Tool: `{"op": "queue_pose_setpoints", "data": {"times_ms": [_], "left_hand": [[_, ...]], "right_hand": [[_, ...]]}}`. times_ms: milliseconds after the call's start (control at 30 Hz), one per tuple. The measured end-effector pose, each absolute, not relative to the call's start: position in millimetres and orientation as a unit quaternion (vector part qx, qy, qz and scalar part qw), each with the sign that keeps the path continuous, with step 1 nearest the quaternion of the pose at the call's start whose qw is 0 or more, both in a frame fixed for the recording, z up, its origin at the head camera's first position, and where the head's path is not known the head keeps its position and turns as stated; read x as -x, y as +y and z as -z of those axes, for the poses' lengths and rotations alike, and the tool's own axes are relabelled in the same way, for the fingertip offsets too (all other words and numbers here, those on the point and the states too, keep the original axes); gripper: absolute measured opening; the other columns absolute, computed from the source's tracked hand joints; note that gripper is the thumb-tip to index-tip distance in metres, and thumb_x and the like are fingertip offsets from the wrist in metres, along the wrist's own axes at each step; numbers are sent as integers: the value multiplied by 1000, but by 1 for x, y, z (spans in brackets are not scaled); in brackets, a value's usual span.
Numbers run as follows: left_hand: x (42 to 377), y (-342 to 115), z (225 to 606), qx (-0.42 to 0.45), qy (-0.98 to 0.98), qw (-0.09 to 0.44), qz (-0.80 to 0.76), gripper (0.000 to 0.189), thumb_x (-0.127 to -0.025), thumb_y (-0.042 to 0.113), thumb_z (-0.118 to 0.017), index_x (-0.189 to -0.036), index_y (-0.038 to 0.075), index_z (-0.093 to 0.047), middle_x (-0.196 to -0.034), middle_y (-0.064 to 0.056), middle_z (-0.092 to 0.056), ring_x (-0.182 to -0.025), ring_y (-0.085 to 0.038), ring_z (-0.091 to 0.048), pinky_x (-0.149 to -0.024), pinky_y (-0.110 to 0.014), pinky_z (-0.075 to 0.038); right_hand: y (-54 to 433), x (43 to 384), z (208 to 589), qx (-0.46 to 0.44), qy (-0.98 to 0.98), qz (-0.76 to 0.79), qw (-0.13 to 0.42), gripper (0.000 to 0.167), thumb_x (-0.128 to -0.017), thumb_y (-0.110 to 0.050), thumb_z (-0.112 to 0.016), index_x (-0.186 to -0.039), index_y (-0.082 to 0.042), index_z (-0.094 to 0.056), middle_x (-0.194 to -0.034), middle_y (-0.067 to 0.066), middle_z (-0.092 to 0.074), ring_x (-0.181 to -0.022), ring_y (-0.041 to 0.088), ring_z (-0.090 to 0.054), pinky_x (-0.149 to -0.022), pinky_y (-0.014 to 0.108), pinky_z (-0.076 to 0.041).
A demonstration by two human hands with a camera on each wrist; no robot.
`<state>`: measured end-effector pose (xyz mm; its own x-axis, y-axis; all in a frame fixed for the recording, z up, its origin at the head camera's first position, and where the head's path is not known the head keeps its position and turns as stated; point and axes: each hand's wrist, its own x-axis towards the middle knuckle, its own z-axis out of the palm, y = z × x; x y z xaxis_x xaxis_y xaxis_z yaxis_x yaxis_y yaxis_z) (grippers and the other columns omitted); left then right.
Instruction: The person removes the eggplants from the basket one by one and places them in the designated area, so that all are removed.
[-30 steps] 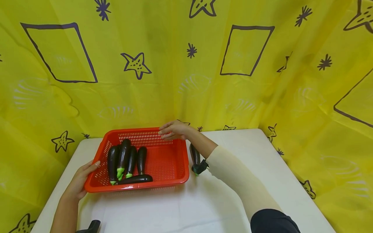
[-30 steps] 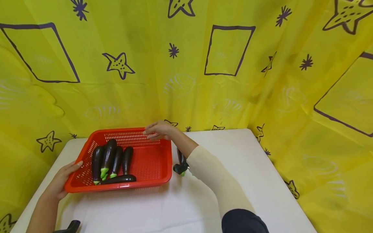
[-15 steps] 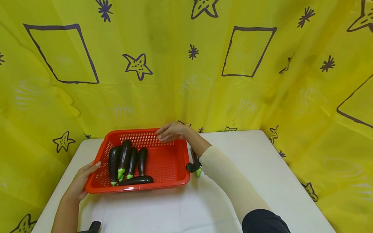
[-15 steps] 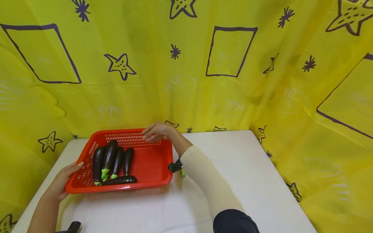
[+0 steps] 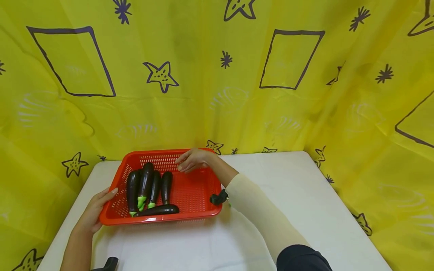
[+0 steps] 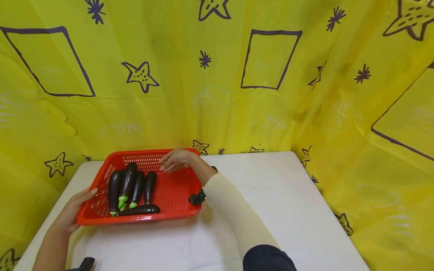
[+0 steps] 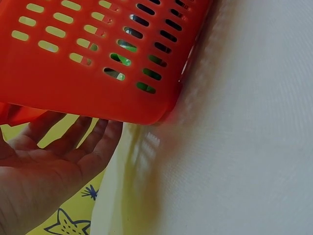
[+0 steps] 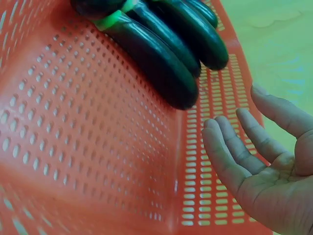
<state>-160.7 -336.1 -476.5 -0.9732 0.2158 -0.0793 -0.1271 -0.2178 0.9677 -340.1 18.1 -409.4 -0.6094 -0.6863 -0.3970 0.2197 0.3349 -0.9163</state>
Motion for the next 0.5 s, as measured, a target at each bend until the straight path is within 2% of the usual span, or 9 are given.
{"op": "queue_pose_setpoints", "data": {"times_ms": [133, 267, 500], "left_hand": [[160, -335, 476, -30, 619, 111, -777, 25, -115, 25, -43, -123, 31, -67, -116, 3, -74, -99, -19, -75, -82, -42, -63], [160, -336, 477, -26, 622, 109, -775, 25, -115, 25, -43, -122, 32, -66, -116, 3, -74, -99, -19, -75, -81, -42, -63], [160, -337, 477, -22, 627, 111, -771, 24, -115, 25, -43, -124, 32, -65, -117, 2, -74, -100, -20, -75, -82, -42, -63]], "right_hand": [[11, 336, 416, 175, 707, 543, 418, 41, -101, 3, -66, -141, 11, -58, -123, 23, -72, -130, 47, -57, -109, 52, -48], [3, 329, 422, 185, 706, 532, 429, 38, -99, 2, -69, -136, 10, -63, -107, 14, -76, -125, 46, -62, -105, 50, -52], [-6, 323, 426, 184, 705, 511, 457, 34, -97, 2, -72, -131, 8, -67, -103, 13, -77, -120, 42, -67, -102, 49, -55]]}}
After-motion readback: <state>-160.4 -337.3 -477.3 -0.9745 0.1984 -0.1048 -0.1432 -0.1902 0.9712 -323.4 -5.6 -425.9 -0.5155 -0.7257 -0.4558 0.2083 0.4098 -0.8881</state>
